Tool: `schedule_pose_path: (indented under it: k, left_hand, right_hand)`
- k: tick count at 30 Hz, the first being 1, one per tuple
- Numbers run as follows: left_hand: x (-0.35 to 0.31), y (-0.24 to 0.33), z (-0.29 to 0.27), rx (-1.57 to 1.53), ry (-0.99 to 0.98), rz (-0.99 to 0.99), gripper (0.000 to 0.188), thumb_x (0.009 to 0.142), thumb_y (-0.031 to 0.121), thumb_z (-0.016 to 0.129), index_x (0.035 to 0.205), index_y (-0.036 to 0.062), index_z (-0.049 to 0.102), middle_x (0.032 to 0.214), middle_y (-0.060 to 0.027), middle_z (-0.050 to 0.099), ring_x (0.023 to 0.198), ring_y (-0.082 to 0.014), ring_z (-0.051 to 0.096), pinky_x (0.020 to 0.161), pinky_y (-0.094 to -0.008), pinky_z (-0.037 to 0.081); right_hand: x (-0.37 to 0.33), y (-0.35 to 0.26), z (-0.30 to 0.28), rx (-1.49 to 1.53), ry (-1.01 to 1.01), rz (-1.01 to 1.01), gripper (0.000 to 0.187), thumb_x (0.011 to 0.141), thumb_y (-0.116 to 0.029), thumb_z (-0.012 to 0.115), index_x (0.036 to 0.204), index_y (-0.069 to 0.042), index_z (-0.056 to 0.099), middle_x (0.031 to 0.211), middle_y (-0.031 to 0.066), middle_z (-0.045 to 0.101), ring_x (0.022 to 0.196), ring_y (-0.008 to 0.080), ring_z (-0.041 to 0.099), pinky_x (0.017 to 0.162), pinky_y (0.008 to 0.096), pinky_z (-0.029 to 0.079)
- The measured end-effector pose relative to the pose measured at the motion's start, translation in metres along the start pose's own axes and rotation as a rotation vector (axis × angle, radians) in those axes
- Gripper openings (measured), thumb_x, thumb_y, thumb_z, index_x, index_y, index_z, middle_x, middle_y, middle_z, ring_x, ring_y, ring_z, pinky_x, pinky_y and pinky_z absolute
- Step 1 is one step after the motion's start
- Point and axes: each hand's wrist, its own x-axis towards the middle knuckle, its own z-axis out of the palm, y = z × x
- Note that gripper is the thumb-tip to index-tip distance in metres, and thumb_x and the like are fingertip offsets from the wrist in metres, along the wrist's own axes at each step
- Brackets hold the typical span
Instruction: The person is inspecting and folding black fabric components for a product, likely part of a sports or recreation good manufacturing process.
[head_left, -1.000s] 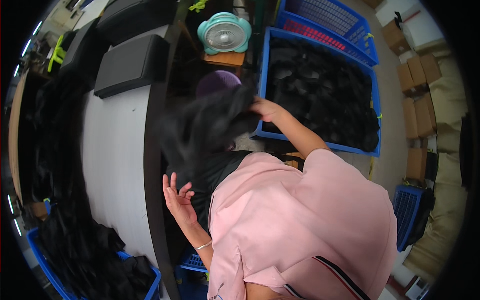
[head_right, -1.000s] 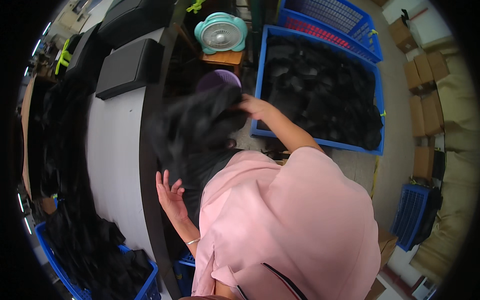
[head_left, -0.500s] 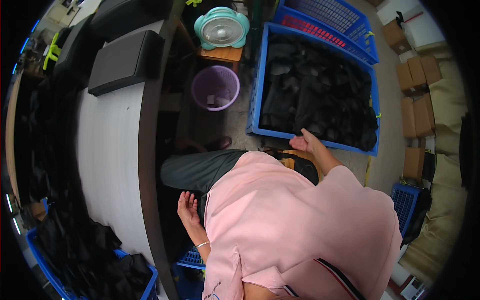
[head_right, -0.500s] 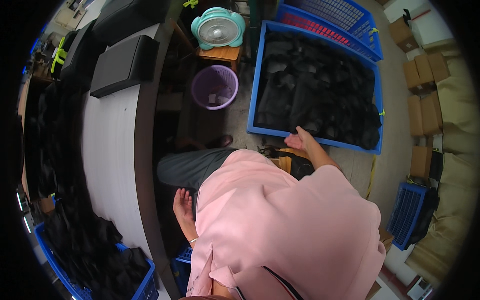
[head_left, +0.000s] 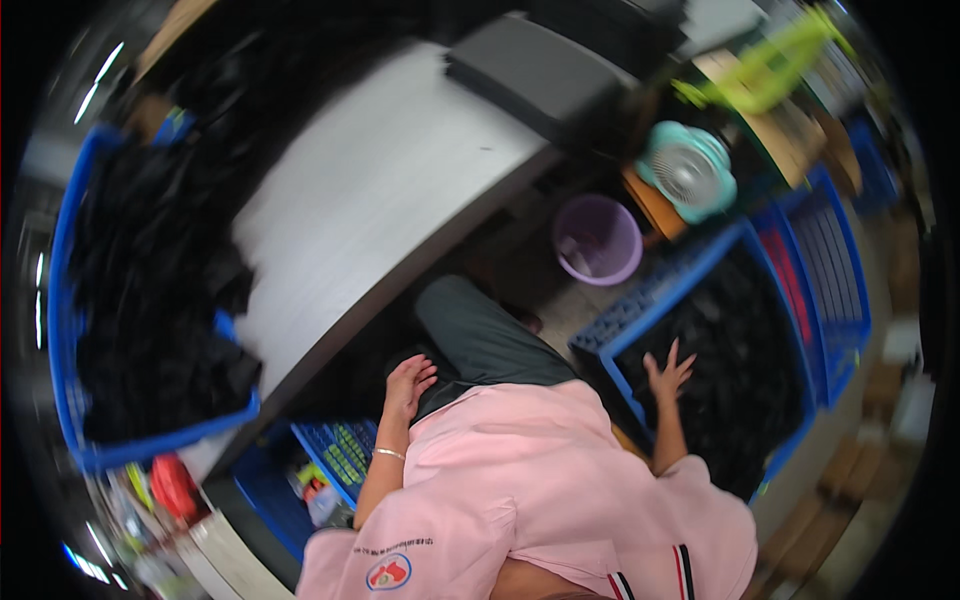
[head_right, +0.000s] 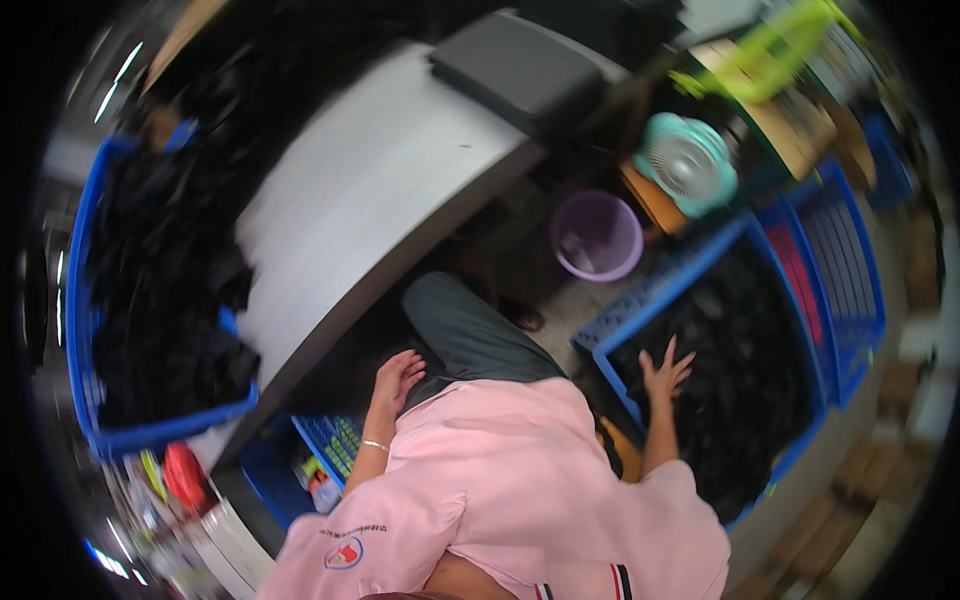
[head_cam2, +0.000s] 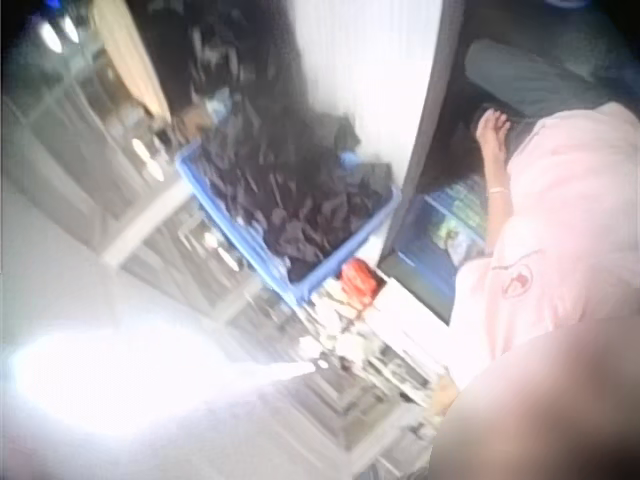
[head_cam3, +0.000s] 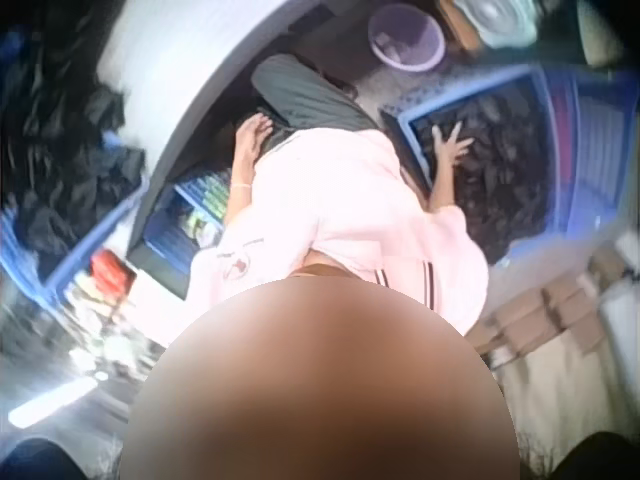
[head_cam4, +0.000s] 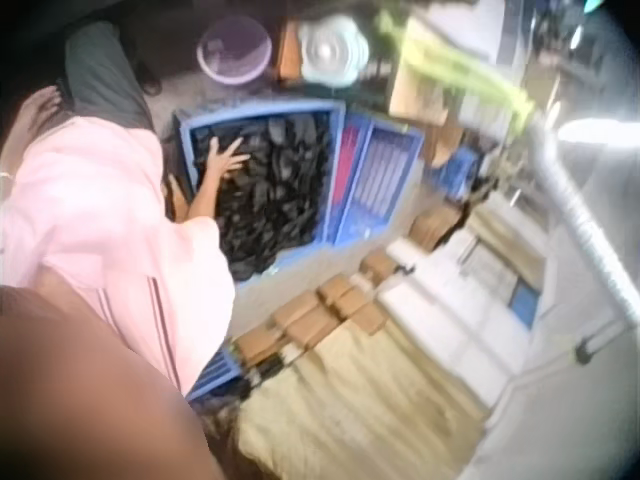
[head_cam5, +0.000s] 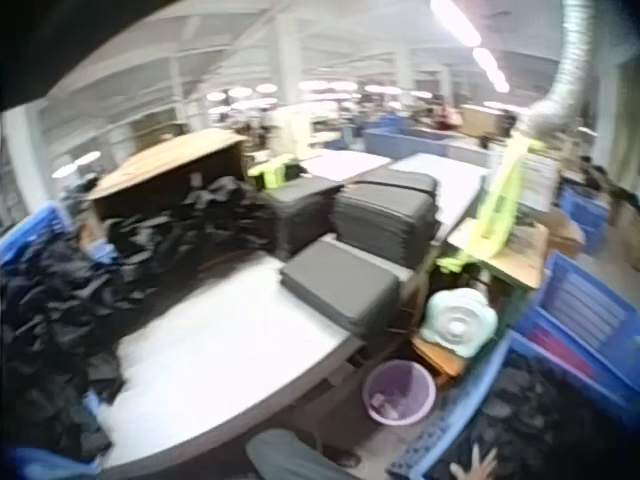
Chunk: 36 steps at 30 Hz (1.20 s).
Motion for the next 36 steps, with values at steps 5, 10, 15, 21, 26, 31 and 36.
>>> schedule_pose_path:
  k: [5,10,15,21,26,31,36]
  left_hand:
    - [-0.029,0.025,0.033,0.222,0.026,0.054,0.034,0.097,0.02,0.066,0.125,0.0012,0.062,0.109,-0.0083,0.068,0.092,-0.0159,0.067,0.073,-0.0292,0.058]
    - [-0.063,0.106,0.055,0.425,0.141,0.836,0.015,0.096,0.014,0.066,0.102,0.0004,0.071,0.086,-0.0062,0.072,0.076,-0.0152,0.069,0.07,-0.0271,0.055]
    - [-0.04,0.234,-0.001,0.722,0.982,1.382,0.027,0.086,0.007,0.072,0.113,0.0035,0.066,0.124,-0.0198,0.06,0.119,-0.0345,0.056,0.103,-0.0408,0.043]
    - [0.006,0.316,-0.067,1.102,1.369,1.332,0.034,0.074,-0.002,0.067,0.107,0.0064,0.067,0.133,-0.0125,0.056,0.13,-0.035,0.044,0.108,-0.0448,0.035]
    - [0.006,0.315,-0.044,0.865,1.06,1.554,0.019,0.076,-0.004,0.06,0.092,0.0052,0.066,0.103,-0.0098,0.067,0.101,-0.0296,0.062,0.091,-0.0384,0.047]
    - [-0.028,0.263,0.022,0.656,0.844,1.507,0.025,0.072,-0.011,0.06,0.093,0.0016,0.066,0.1,-0.0124,0.066,0.097,-0.0304,0.065,0.087,-0.0373,0.053]
    - [-0.076,0.224,0.086,0.623,0.547,1.513,0.025,0.071,-0.011,0.065,0.092,0.0025,0.067,0.1,-0.011,0.067,0.09,-0.0293,0.068,0.076,-0.0353,0.055]
  right_hand:
    - [0.044,-0.006,0.077,-0.111,-0.44,0.071,0.08,0.092,-0.03,0.058,0.16,-0.037,0.016,0.16,0.0273,-0.025,0.151,0.0498,-0.003,0.118,0.058,0.02]
    - [0.067,-0.003,0.031,-0.001,-0.585,0.096,0.072,0.09,-0.036,0.067,0.154,-0.024,0.037,0.164,0.0277,0.0,0.153,0.0394,0.006,0.123,0.0411,0.018]
    - [0.031,-0.018,-0.02,-0.048,-0.374,-0.015,0.051,0.089,-0.029,0.069,0.136,-0.009,0.06,0.145,0.0268,0.045,0.138,0.0361,0.042,0.112,0.041,0.037]
    - [-0.028,-0.103,-0.073,-0.288,-0.251,-0.339,0.034,0.087,-0.024,0.071,0.113,-0.002,0.071,0.109,0.023,0.07,0.101,0.0416,0.067,0.086,0.0467,0.054]
    - [-0.082,-0.262,-0.099,0.157,-0.116,-0.926,0.025,0.094,-0.016,0.063,0.111,0.0,0.07,0.097,0.0219,0.072,0.088,0.0402,0.07,0.077,0.0456,0.054]
    - [-0.164,-0.407,-0.123,0.628,-1.037,-1.102,0.027,0.099,-0.009,0.059,0.123,0.003,0.065,0.115,0.0136,0.071,0.106,0.0179,0.067,0.09,0.0284,0.053]
    - [-0.232,-0.497,-0.109,0.813,-0.894,-1.62,0.039,0.1,0.0,0.049,0.14,0.002,0.049,0.132,0.0174,0.059,0.121,0.0249,0.059,0.101,0.0308,0.046]
